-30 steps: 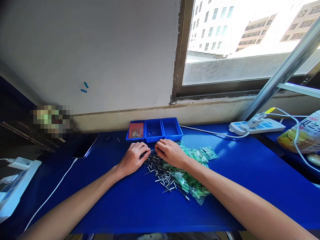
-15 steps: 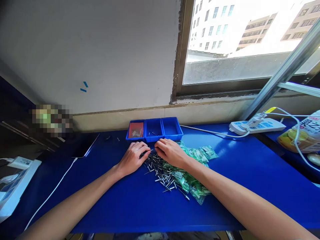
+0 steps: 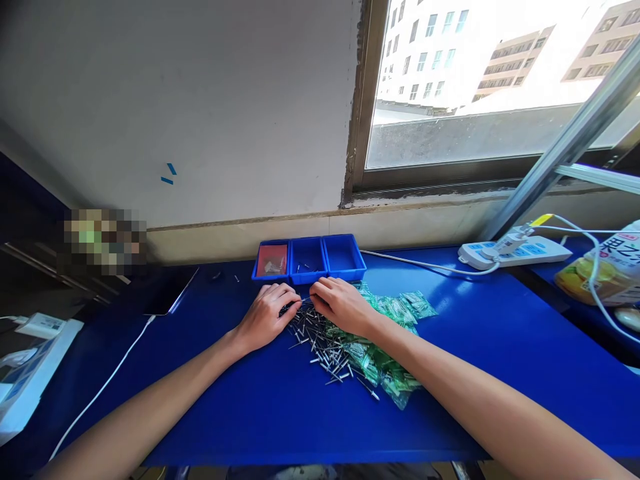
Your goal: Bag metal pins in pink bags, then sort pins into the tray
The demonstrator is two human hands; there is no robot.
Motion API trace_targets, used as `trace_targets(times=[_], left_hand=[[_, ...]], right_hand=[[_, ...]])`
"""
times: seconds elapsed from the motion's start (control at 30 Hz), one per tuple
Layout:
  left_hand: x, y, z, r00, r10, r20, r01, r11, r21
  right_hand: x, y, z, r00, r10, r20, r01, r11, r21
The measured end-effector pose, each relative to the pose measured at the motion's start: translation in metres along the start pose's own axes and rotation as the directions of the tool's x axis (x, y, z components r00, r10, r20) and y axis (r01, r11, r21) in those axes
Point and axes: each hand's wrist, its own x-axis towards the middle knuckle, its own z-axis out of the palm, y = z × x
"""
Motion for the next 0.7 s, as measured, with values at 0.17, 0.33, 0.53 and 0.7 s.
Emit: trace_targets(times=[0.17, 0.33, 0.53, 0.7], left_hand=[[0.0000, 0.0000, 0.0002, 1.000, 0.004, 0.002, -0.004, 1.000, 0.004], [0.0004, -0.0008, 0.0010, 1.000, 0.005, -0.002, -0.005, 1.000, 0.003], [0.0004, -0.0011, 0.0004, 1.000, 0.002, 0.006, -0.002, 1.000, 0.000], [0.0002, -0.0006, 0.0008, 1.000, 0.003, 0.003, -0.003, 1.000, 0.005]], right_hand=[[0.0002, 0.0001, 0.0000, 1.000, 0.000, 0.010, 0.001, 1.000, -0.011], [0.0009, 0.0000, 0.0002, 1.000, -0.011, 0.005, 0.011, 1.000, -0.006], [0.0002, 0.0009, 0.0007, 1.000, -0.006, 0.008, 0.006, 1.000, -0.006], [0.0000, 0.0021, 0.0024, 1.000, -0.010, -0.001, 0.010, 1.000, -0.002]])
